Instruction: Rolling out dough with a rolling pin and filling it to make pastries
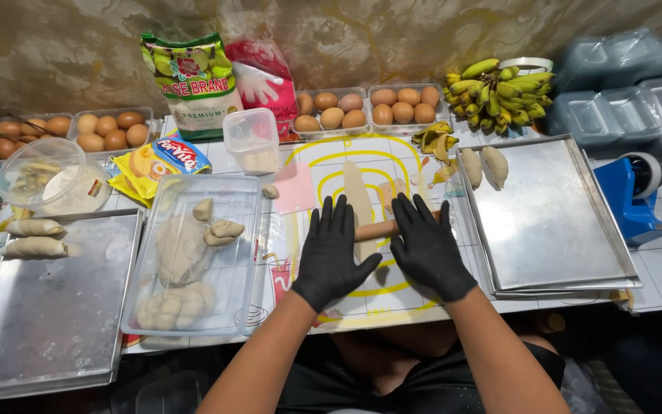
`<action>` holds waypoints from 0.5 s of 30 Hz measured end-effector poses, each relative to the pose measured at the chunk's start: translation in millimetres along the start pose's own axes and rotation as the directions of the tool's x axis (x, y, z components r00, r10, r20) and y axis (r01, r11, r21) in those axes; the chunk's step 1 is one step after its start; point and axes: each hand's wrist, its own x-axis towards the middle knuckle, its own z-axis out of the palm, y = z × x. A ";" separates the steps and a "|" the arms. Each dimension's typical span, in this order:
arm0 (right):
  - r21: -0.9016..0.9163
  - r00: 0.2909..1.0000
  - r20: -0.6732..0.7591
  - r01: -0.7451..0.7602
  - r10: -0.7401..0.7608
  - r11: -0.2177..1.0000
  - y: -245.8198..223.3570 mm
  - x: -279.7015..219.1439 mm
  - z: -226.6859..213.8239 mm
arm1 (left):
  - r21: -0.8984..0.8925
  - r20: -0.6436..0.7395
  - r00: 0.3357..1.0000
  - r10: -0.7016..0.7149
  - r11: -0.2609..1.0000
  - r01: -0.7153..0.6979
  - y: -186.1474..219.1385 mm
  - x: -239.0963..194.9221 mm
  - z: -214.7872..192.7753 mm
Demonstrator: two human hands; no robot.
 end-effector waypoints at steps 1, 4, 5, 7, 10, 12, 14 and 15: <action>0.000 1.000 0.002 0.001 -0.001 1.000 -0.7 0.0 0.9 | -0.001 0.001 1.000 -0.001 1.000 0.001 0.8 -1.9 -1.1; 0.004 1.000 -0.029 0.007 -0.006 1.000 -6.5 -15.2 1.8 | 0.011 -0.002 1.000 0.009 1.000 -0.009 7.8 -17.1 -6.0; -0.042 1.000 -0.014 0.004 -0.004 0.999 -10.4 -32.8 -1.9 | 0.047 0.024 0.998 0.050 0.998 -0.051 15.5 -29.8 -10.5; -0.087 1.000 0.002 0.000 0.000 0.996 -14.3 -65.1 0.9 | 0.081 0.053 0.994 0.092 0.992 -0.096 27.6 -53.7 -11.6; -0.136 0.995 -0.093 0.014 -0.027 0.991 -10.9 -89.6 13.8 | -0.007 0.079 0.988 0.136 0.991 -0.136 33.4 -72.3 3.5; -0.173 0.905 -0.393 0.103 -0.164 0.979 -4.0 -86.9 18.9 | 0.099 -0.152 0.975 0.161 0.984 -0.147 29.5 -70.3 25.2; -0.115 0.930 -0.347 0.089 -0.124 0.989 13.6 -67.3 17.0 | 0.053 -0.114 0.983 0.145 0.989 -0.140 12.6 -51.3 28.8; -0.057 0.952 -0.293 0.078 -0.091 0.995 22.6 -55.0 15.0 | 0.005 -0.075 0.989 0.125 0.992 -0.125 3.7 -40.8 29.8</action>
